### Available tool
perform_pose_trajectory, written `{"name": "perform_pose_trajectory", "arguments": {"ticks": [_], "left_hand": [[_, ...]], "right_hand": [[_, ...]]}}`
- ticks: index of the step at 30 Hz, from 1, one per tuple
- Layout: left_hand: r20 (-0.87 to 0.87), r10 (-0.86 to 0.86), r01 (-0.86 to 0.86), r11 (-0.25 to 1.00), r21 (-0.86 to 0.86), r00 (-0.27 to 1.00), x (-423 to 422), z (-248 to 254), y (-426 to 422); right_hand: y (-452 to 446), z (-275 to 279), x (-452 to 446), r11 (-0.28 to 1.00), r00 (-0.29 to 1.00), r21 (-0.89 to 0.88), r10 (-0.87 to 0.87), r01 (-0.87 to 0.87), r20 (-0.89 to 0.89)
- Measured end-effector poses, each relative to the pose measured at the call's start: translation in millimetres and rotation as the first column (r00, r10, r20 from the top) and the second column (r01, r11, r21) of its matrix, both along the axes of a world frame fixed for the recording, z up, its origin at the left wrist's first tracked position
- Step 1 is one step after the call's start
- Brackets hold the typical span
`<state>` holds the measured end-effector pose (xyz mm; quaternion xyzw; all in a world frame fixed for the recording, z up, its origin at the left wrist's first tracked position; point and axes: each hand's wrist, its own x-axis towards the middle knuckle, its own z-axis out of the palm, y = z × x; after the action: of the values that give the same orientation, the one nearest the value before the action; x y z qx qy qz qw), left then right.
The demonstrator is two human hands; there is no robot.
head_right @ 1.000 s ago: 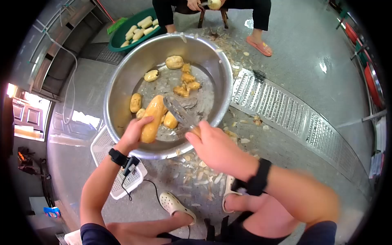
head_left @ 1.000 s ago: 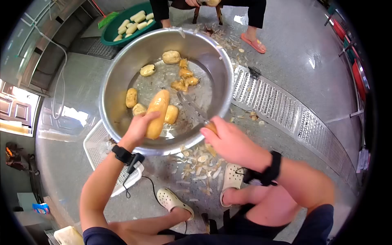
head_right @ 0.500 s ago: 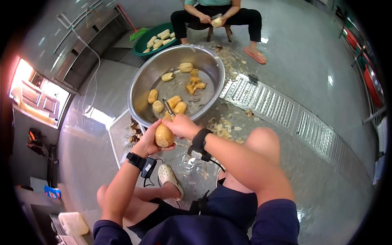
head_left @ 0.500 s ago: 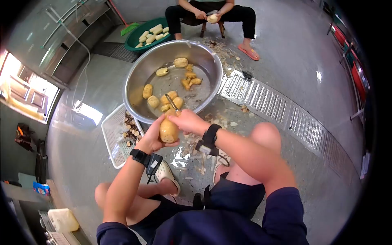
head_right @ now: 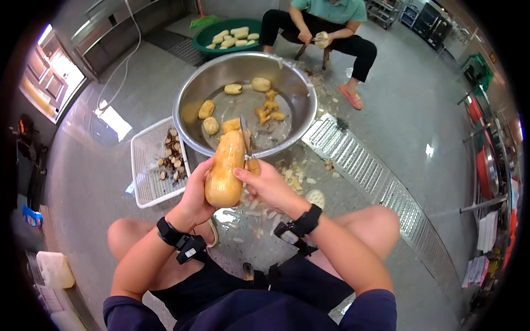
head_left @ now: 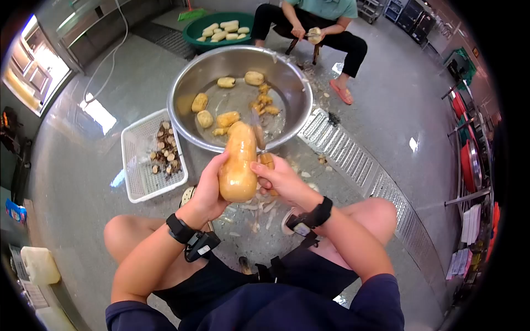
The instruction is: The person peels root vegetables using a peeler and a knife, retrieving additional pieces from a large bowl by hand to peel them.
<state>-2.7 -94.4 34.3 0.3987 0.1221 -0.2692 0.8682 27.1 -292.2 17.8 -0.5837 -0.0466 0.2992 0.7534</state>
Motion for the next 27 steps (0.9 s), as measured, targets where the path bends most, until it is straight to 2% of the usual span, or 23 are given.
{"name": "perform_pose_trajectory", "arguments": {"ticks": [2, 4, 5, 6, 8, 10, 13, 16, 19, 22, 27], "left_hand": [[-0.045, 0.001, -0.001, 1.0, -0.007, 0.999, -2, 7, -2], [-0.089, -0.014, 0.013, 1.0, -0.006, 0.996, 0, -7, 6], [-0.098, 0.036, -0.031, 0.998, 0.053, 0.995, 0, -17, 8], [-0.1, 0.076, -0.065, 0.991, 0.115, 0.992, 1, -25, 8], [-0.091, 0.154, -0.134, 0.97, 0.202, 0.984, 2, -33, 9], [-0.178, 0.204, -0.173, 0.97, 0.173, 0.963, -1, -30, 10], [-0.26, 0.244, -0.228, 0.97, 0.089, 0.934, -4, -47, 19], [-0.284, 0.204, -0.209, 0.978, 0.013, 0.937, -10, -55, 26], [-0.304, 0.155, -0.165, 0.986, -0.007, 0.94, -10, -52, 28], [-0.268, 0.159, -0.147, 0.987, 0.065, 0.95, -12, -53, 26], [-0.227, 0.075, -0.06, 0.995, 0.075, 0.971, -14, -61, 29]], "right_hand": [[2, 5, -3, 0.992, 0.989, -0.13, 0.026, -0.007, 0.144], [8, 6, -12, 0.918, 0.955, -0.361, -0.055, 0.162, 0.291], [11, 6, -16, 0.854, 0.925, -0.454, -0.074, 0.252, 0.373], [11, 6, -21, 0.847, 0.922, -0.471, -0.056, 0.247, 0.383], [9, 6, -32, 0.772, 0.842, -0.571, 0.091, 0.278, 0.533], [8, 6, -40, 0.708, 0.746, -0.642, 0.25, 0.294, 0.617], [8, -6, -49, 0.721, 0.522, -0.583, 0.356, 0.374, 0.775], [5, -15, -51, 0.698, 0.459, -0.632, 0.464, 0.337, 0.757], [1, -11, -48, 0.698, 0.442, -0.65, 0.503, 0.3, 0.743], [-3, -15, -44, 0.718, 0.475, -0.637, 0.473, 0.279, 0.742], [-7, -20, -42, 0.712, 0.476, -0.648, 0.486, 0.271, 0.733]]}}
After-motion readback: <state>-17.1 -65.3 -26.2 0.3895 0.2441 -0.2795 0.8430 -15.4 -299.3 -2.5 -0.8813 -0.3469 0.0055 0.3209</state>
